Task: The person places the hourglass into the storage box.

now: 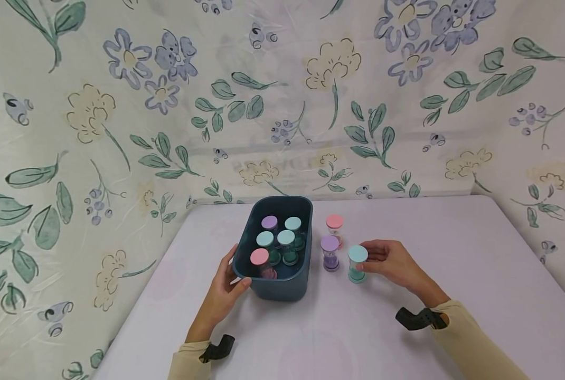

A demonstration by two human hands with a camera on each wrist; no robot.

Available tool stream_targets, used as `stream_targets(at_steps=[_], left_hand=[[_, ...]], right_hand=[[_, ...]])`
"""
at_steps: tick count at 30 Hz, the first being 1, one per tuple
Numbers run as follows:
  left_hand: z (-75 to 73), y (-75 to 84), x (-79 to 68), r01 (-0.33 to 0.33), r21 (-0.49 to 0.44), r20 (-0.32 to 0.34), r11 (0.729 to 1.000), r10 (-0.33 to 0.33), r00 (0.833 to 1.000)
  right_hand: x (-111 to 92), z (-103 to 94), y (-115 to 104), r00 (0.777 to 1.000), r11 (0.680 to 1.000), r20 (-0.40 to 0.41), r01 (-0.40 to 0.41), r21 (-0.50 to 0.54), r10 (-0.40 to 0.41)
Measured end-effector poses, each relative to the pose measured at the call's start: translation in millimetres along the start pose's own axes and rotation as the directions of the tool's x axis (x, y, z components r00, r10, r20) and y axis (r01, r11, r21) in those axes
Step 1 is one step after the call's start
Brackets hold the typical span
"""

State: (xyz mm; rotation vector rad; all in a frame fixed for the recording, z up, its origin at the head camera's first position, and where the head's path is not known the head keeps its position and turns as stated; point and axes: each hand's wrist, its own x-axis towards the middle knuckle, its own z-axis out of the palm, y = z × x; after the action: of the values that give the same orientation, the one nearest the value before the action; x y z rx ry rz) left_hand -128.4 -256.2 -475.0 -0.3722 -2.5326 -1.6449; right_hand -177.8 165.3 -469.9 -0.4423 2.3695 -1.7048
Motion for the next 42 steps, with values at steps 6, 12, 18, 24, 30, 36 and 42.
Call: stream_targets(at_steps=[6,12,18,24,30,36,42], left_hand=[[-0.2,-0.2,1.2,-0.007,-0.006,-0.002,1.0,0.007,1.0],[0.0,1.6,0.0,0.017,-0.014,0.001,1.0,-0.017,1.0],[0.2,2.5,-0.6,0.028,-0.011,-0.002,1.0,-0.028,1.0],[0.0,1.7,-0.7,0.026,-0.009,0.0,1.0,-0.026,1.0],[-0.1,1.6,-1.5,0.029,-0.017,0.001,0.999,-0.029,1.0],[-0.3,2.0,-2.0,0.033,-0.015,-0.001,0.999,-0.033,0.999],[-1.0,1.7,-1.5,0.029,-0.017,0.001,0.999,-0.029,1.0]], right_hand=[[0.0,0.5,1.6,1.0,1.0,-0.012,0.003,0.014,-0.003],[-2.2,-0.6,-3.1,1.0,1.0,-0.025,-0.008,0.003,0.008],[-3.0,-3.0,-17.6,0.999,0.999,-0.041,0.009,-0.04,-0.01],[-1.8,-5.1,-33.6,0.998,0.998,-0.046,0.031,-0.058,-0.034],[0.8,-5.0,-48.5,0.998,0.997,-0.04,0.051,-0.057,-0.053],[6.8,-4.1,-65.5,0.996,0.996,-0.044,0.07,-0.061,-0.073],[14.8,-3.2,-82.1,0.994,0.994,-0.038,0.098,-0.055,-0.1]])
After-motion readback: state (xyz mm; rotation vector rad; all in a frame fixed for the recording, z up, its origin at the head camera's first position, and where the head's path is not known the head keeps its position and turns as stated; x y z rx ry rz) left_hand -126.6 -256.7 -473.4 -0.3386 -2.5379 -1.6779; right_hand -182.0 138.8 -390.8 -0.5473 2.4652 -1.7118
